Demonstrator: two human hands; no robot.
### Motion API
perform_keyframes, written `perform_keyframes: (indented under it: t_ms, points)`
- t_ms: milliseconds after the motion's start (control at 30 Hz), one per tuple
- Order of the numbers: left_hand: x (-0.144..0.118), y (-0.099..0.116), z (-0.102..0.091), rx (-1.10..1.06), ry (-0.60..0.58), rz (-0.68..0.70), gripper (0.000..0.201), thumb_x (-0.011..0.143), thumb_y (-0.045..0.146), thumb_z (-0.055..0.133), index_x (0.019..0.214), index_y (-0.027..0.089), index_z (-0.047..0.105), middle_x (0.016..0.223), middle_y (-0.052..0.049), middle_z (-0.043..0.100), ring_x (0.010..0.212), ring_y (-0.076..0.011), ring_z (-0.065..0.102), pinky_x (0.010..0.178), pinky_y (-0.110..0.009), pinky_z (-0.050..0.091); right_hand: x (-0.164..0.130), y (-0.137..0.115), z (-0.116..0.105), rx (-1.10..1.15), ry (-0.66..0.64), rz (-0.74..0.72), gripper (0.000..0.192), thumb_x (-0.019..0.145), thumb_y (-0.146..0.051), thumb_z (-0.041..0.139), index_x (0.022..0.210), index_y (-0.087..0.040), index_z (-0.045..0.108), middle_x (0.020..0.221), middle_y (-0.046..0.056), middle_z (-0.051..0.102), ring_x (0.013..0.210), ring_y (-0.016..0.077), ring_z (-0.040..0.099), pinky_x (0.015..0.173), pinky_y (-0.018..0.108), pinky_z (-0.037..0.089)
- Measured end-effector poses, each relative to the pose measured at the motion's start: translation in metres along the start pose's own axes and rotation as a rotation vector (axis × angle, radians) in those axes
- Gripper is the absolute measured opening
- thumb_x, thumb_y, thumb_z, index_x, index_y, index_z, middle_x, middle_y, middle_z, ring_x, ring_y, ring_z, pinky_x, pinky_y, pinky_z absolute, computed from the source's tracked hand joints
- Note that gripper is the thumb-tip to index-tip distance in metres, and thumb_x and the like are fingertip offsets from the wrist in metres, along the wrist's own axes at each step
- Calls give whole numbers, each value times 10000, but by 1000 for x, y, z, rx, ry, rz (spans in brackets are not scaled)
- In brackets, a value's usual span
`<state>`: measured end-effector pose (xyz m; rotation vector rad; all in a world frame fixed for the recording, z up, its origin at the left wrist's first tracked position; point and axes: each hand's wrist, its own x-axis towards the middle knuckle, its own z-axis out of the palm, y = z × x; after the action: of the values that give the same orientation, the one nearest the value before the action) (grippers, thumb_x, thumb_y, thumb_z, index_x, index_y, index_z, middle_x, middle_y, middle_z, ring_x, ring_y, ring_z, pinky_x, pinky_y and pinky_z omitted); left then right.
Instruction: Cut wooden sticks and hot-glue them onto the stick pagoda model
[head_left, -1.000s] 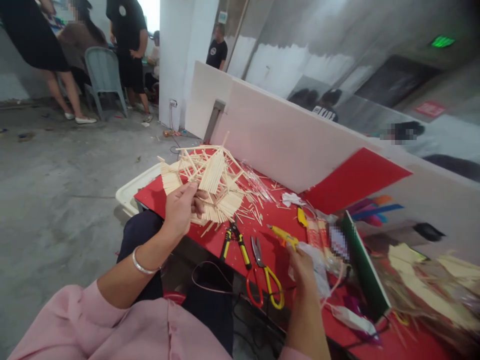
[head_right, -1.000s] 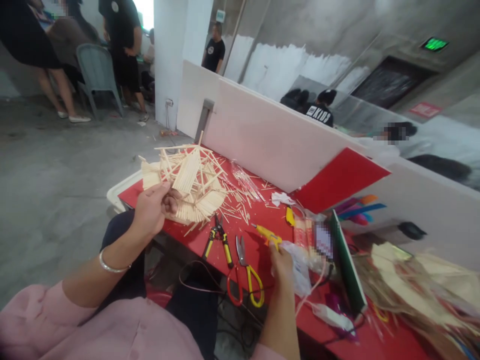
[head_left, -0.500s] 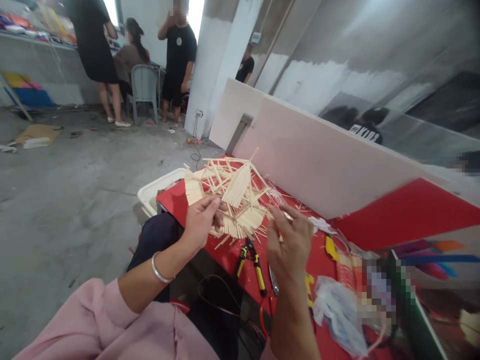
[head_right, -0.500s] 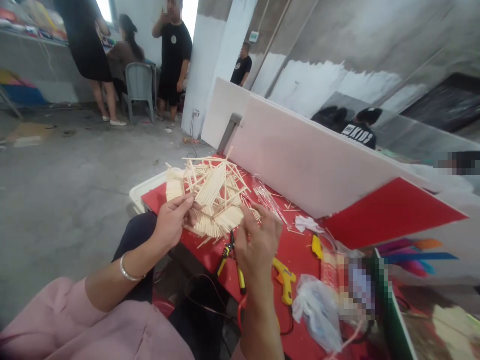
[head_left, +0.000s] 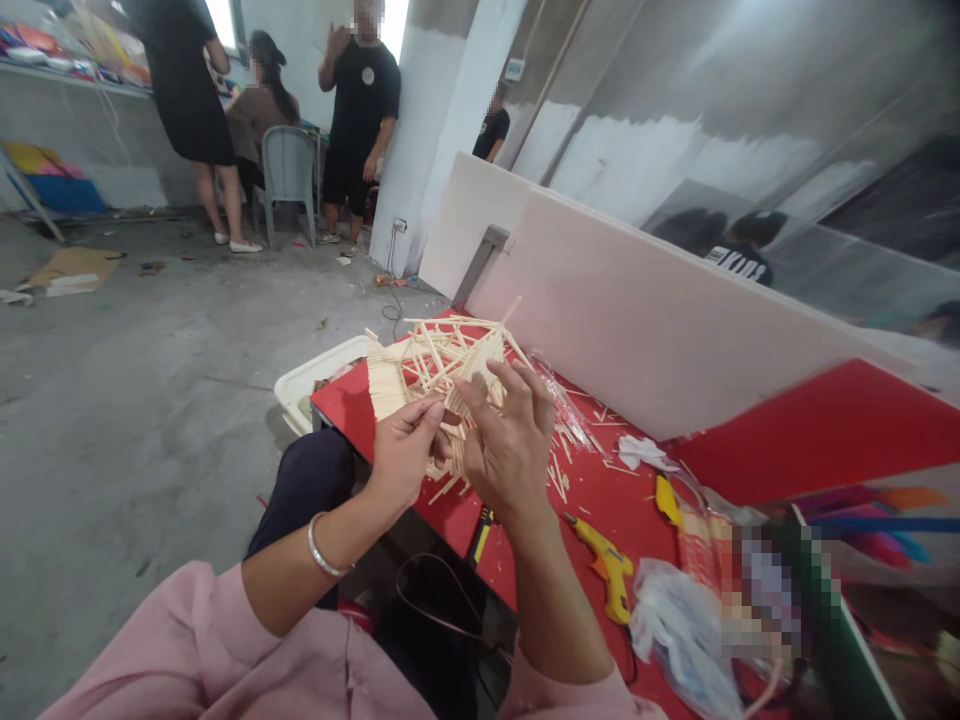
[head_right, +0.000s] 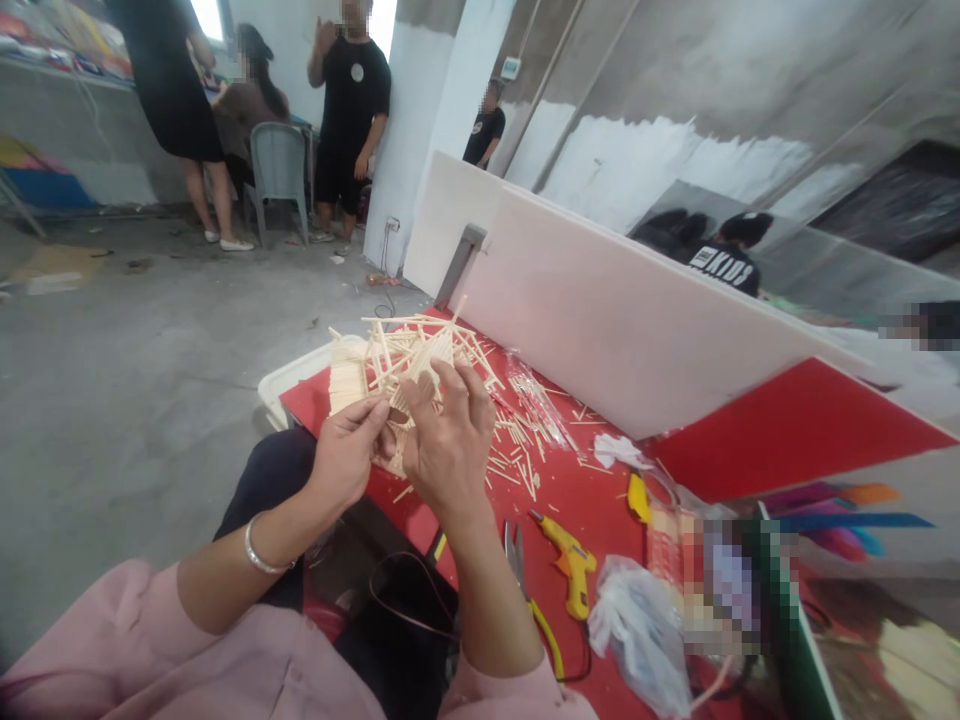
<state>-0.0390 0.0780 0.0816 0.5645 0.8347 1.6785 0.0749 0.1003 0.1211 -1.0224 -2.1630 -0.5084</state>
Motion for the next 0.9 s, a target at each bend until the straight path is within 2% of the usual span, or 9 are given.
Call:
perform_keyframes:
  t_ms: [133, 333, 467, 900]
  points:
    - [1, -1, 1, -16, 11, 8, 432, 603, 500, 813, 824, 149, 692, 445, 45, 563, 364, -79, 486, 363, -177, 374, -2, 1, 2, -6, 16, 2, 457, 779, -86, 525, 1173, -300, 610, 1356, 52, 443, 1333, 281, 342, 1060, 487, 357]
    - [0, 0, 1, 11, -7, 8, 415, 638, 511, 791, 804, 144, 690, 426, 40, 557, 349, -75, 470, 364, -178, 374, -1, 2, 3, 10, 15, -6, 441, 777, -82, 526, 1165, -269, 622, 1345, 71, 445, 1320, 287, 351, 1078, 497, 346]
    - [0, 0, 1, 33, -13, 25, 408, 650, 518, 781, 782, 145, 685, 435, 34, 566, 353, -76, 478, 363, -175, 374, 0, 1, 2, 8, 16, -7, 461, 783, -79, 532, 1185, -290, 612, 1348, 61, 447, 1321, 283, 351, 1074, 502, 349]
    - [2, -4, -1, 39, -25, 23, 410, 666, 514, 772, 831, 148, 690, 417, 36, 559, 343, -79, 466, 378, -183, 370, -1, 1, 3, -7, 23, -5, 415, 812, -114, 536, 1187, -269, 621, 1329, 82, 469, 1319, 290, 359, 1072, 502, 357]
